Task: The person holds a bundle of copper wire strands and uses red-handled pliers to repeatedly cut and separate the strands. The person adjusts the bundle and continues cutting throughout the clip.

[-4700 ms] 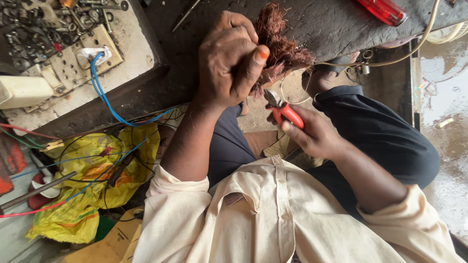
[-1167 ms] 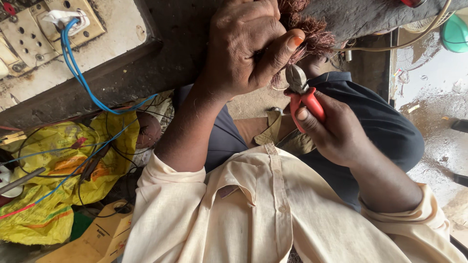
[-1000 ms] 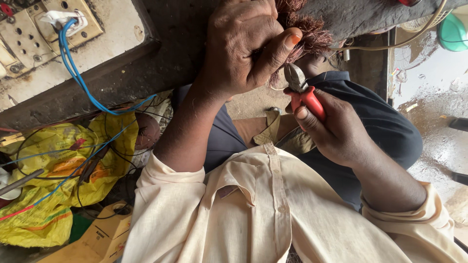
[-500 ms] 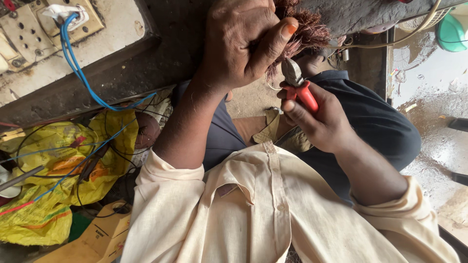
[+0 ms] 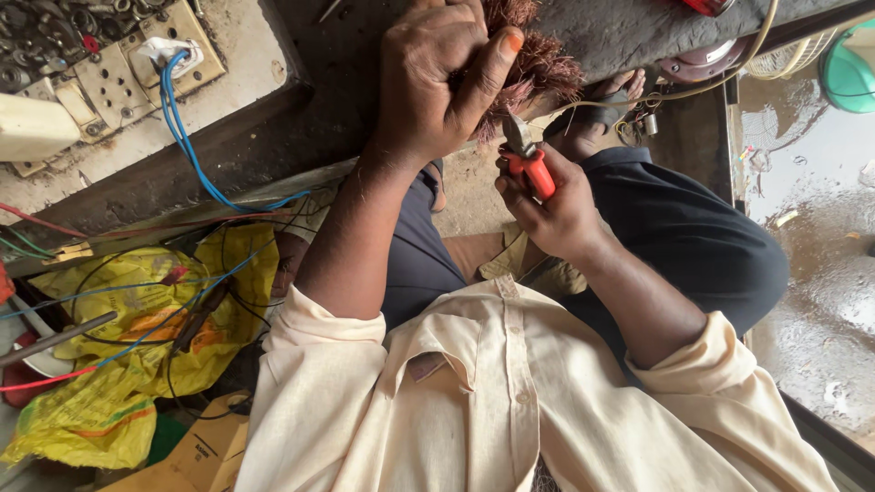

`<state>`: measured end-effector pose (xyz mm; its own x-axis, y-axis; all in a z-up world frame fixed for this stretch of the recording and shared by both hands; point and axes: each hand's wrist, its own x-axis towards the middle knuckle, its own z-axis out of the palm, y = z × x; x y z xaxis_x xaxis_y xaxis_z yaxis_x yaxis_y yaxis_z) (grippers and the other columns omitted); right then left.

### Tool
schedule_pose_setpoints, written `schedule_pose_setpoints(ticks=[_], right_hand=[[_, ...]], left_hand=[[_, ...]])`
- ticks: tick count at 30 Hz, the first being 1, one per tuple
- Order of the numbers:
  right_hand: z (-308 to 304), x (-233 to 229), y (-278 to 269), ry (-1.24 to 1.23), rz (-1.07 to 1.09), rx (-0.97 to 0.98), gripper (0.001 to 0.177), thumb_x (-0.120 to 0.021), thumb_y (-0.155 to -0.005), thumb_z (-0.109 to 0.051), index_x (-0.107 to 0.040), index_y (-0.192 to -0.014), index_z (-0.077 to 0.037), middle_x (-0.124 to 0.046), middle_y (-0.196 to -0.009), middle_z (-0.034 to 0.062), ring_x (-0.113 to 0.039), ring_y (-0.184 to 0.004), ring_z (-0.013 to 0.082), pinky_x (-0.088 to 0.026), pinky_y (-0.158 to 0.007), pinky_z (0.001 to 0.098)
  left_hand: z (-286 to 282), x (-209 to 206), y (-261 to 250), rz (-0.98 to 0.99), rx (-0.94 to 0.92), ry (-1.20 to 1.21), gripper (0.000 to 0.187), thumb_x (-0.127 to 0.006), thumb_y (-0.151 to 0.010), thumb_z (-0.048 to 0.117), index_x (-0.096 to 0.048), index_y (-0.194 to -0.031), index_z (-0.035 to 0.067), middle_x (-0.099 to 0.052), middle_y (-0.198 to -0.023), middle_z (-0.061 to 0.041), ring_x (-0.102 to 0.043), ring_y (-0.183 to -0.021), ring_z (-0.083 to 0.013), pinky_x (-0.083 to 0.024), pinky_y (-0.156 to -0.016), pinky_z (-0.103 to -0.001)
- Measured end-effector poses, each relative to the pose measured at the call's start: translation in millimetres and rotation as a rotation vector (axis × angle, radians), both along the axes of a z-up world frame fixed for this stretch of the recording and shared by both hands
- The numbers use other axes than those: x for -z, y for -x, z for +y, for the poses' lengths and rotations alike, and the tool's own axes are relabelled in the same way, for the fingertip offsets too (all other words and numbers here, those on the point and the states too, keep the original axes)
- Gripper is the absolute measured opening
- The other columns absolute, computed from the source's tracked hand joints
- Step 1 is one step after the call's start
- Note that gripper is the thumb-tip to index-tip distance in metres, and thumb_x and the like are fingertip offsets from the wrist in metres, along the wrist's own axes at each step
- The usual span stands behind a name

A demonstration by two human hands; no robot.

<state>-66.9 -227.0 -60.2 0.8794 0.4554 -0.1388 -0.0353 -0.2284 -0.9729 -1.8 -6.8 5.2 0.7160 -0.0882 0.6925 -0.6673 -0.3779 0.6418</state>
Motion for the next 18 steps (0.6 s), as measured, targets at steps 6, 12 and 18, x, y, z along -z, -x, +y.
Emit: schedule_pose_setpoints(ticks=[6, 12, 18], right_hand=[[6, 24, -15, -0.023, -0.311, -0.014, 0.016, -0.072, -0.097, -0.001, -0.061, -0.11, -0.002, -0.064, -0.086, 0.0053, -0.06, -0.075, 0.0113, -0.05, -0.07, 0.0278], [19, 46, -23, -0.021, -0.541, 0.057, 0.026, -0.074, -0.093, -0.003, -0.061, -0.116, 0.001, -0.063, -0.093, 0.0111, -0.063, -0.082, 0.0205, -0.051, -0.077, 0.0326], [28, 52, -38, -0.035, -0.596, 0.098, 0.022, -0.079, -0.097, -0.008, -0.062, -0.11, -0.002, -0.063, -0.089, 0.0107, -0.064, -0.077, 0.023, -0.052, -0.075, 0.0333]], left_hand=[[0, 12, -12, 0.046, 0.01, 0.051, 0.044, -0.067, -0.105, 0.01, -0.048, -0.065, 0.007, -0.047, -0.062, -0.004, -0.047, -0.057, -0.0176, -0.038, -0.061, -0.035], [3, 7, -4, -0.011, 0.042, 0.037, 0.041, -0.066, -0.109, 0.01, -0.049, -0.072, 0.003, -0.047, -0.067, -0.007, -0.05, -0.062, -0.0196, -0.039, -0.059, -0.034], [0, 7, -8, 0.023, 0.011, 0.038, 0.041, -0.067, -0.107, 0.009, -0.049, -0.071, 0.003, -0.048, -0.066, -0.007, -0.05, -0.062, -0.0184, -0.039, -0.065, -0.037]])
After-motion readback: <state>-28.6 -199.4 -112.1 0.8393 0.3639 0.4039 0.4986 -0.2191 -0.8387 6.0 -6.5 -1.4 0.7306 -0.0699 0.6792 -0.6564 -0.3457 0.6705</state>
